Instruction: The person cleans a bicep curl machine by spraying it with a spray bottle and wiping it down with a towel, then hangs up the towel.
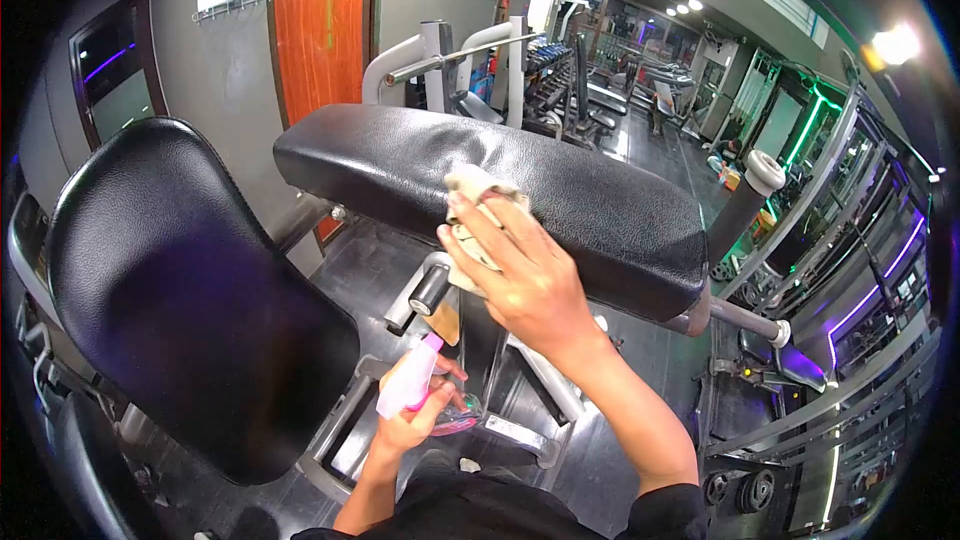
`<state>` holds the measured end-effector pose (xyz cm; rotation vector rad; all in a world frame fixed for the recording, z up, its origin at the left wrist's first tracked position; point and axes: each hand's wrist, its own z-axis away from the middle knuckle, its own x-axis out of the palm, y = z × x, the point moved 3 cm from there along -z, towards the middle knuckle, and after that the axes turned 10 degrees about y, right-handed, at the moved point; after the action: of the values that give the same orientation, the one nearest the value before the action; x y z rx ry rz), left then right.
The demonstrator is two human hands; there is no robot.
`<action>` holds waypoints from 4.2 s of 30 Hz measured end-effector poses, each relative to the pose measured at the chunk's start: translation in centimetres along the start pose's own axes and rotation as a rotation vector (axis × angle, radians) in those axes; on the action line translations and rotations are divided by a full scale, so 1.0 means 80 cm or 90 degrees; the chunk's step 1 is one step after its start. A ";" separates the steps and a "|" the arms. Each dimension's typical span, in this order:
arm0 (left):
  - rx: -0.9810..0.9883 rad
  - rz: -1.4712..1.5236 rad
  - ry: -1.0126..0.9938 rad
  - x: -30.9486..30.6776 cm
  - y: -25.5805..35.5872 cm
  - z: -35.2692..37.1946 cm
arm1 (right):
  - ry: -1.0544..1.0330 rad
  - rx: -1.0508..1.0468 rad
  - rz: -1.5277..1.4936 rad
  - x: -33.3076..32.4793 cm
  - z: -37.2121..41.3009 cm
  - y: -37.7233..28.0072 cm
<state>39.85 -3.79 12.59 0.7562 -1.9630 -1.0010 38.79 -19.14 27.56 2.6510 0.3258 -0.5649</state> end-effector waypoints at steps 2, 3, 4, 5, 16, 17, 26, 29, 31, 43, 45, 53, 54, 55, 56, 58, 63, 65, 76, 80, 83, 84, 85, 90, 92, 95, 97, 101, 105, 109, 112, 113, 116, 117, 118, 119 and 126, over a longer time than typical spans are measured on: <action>0.020 -0.011 -0.003 -0.003 -0.002 0.000 | 0.002 -0.009 -0.007 0.011 -0.008 -0.005; 0.011 -0.004 0.003 -0.006 -0.003 -0.001 | 0.008 -0.015 -0.018 0.018 -0.012 -0.008; 0.003 0.002 0.009 -0.008 -0.003 -0.003 | 0.009 -0.032 -0.001 0.027 -0.015 -0.010; 0.005 0.001 0.008 -0.011 0.000 -0.007 | 0.011 -0.033 -0.001 0.035 -0.021 -0.013; 0.031 -0.011 -0.006 -0.045 0.018 -0.048 | 0.008 0.030 0.067 0.048 -0.030 -0.031; 0.019 -0.003 -0.011 -0.045 0.018 -0.049 | -0.006 0.028 0.103 0.039 -0.025 -0.032; 0.008 0.009 -0.059 -0.048 0.016 -0.059 | -0.036 0.175 0.199 -0.059 0.039 -0.030; 0.025 -0.014 -0.078 -0.048 0.018 -0.062 | 0.013 0.239 0.253 -0.074 0.078 -0.030; 0.022 0.003 -0.075 -0.049 0.019 -0.061 | 0.150 0.346 0.346 -0.088 0.107 -0.024; 0.015 0.014 -0.081 -0.055 0.016 -0.061 | 0.145 0.289 0.301 -0.011 0.078 -0.024; 0.018 0.017 -0.086 -0.057 0.017 -0.061 | 0.058 0.209 0.208 0.015 0.037 -0.031; 0.014 0.017 -0.056 -0.061 0.020 -0.061 | 0.069 0.028 0.137 0.123 -0.056 -0.038; 0.009 0.015 -0.058 -0.060 0.019 -0.059 | 0.067 0.039 0.134 0.123 -0.058 -0.039; 0.003 0.019 -0.054 -0.059 0.018 -0.059 | 0.067 0.044 0.134 0.119 -0.054 -0.039; 0.001 0.024 -0.048 -0.060 0.018 -0.061 | 0.025 0.020 0.169 0.111 -0.046 -0.038; -0.002 0.029 -0.059 -0.063 0.016 -0.063 | -0.036 -0.019 0.227 0.088 -0.029 -0.033; -0.001 0.025 -0.060 -0.066 0.015 -0.065 | -0.122 -0.038 0.355 0.018 0.025 -0.013; 0.012 0.036 -0.062 -0.067 0.018 -0.067 | -0.117 -0.014 0.377 -0.017 0.047 -0.005; 0.052 0.068 -0.006 -0.074 0.019 -0.053 | -0.167 -0.183 0.291 0.071 0.006 -0.037; 0.074 0.036 0.018 -0.084 0.022 -0.051 | -0.073 -0.231 0.283 0.150 -0.079 -0.055; 0.087 0.005 0.038 -0.087 0.023 -0.049 | 0.014 -0.195 0.158 0.207 -0.131 -0.050; 0.084 -0.005 0.032 -0.088 0.021 -0.048 | 0.038 -0.171 0.131 0.223 -0.145 -0.051; 0.081 -0.015 0.025 -0.087 0.019 -0.048 | 0.062 -0.148 0.105 0.238 -0.158 -0.052; 0.047 0.019 0.035 -0.084 0.010 -0.042 | 0.099 -0.175 0.031 0.304 -0.192 -0.071; 0.055 0.029 0.026 -0.084 0.007 -0.043 | 0.136 -0.284 0.016 0.317 -0.192 -0.085; 0.031 0.020 0.024 -0.083 0.003 -0.039 | -0.047 -0.376 0.101 0.327 -0.172 -0.087; 0.000 0.023 0.028 -0.085 -0.004 -0.036 | -0.061 -0.339 0.120 0.320 -0.164 -0.090; 0.007 0.025 -0.001 -0.076 0.006 -0.040 | -0.160 -0.337 0.163 0.273 -0.126 -0.082; 0.051 0.044 -0.009 -0.068 0.011 -0.042 | -0.102 -0.251 0.091 0.203 -0.071 -0.058; 0.047 0.027 -0.036 -0.062 0.007 -0.039 | -0.105 -0.184 0.111 0.118 -0.029 -0.043; 0.047 -0.003 -0.061 -0.050 0.019 -0.042 | -0.178 -0.147 0.130 0.065 0.005 -0.036; 0.046 -0.004 -0.063 -0.048 0.020 -0.042 | -0.213 -0.124 0.156 0.049 0.016 -0.035; 0.034 0.015 -0.080 -0.042 0.020 -0.043 | -0.255 -0.074 0.208 0.003 0.041 -0.030; 0.028 0.012 -0.087 -0.041 0.019 -0.043 | -0.263 -0.050 0.235 -0.012 0.048 -0.026; 0.023 0.009 -0.095 -0.040 0.018 -0.043 | -0.257 -0.039 0.249 -0.027 0.056 -0.023; 0.020 0.010 -0.097 -0.039 0.016 -0.044 | -0.251 -0.028 0.263 -0.042 0.065 -0.019; 0.041 0.015 -0.120 -0.031 0.016 -0.053 | -0.157 0.144 0.484 -0.142 0.085 0.012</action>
<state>44.52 -2.78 14.32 0.6936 -2.1700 -1.0308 26.63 -24.52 27.11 2.5870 -0.8259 -0.6719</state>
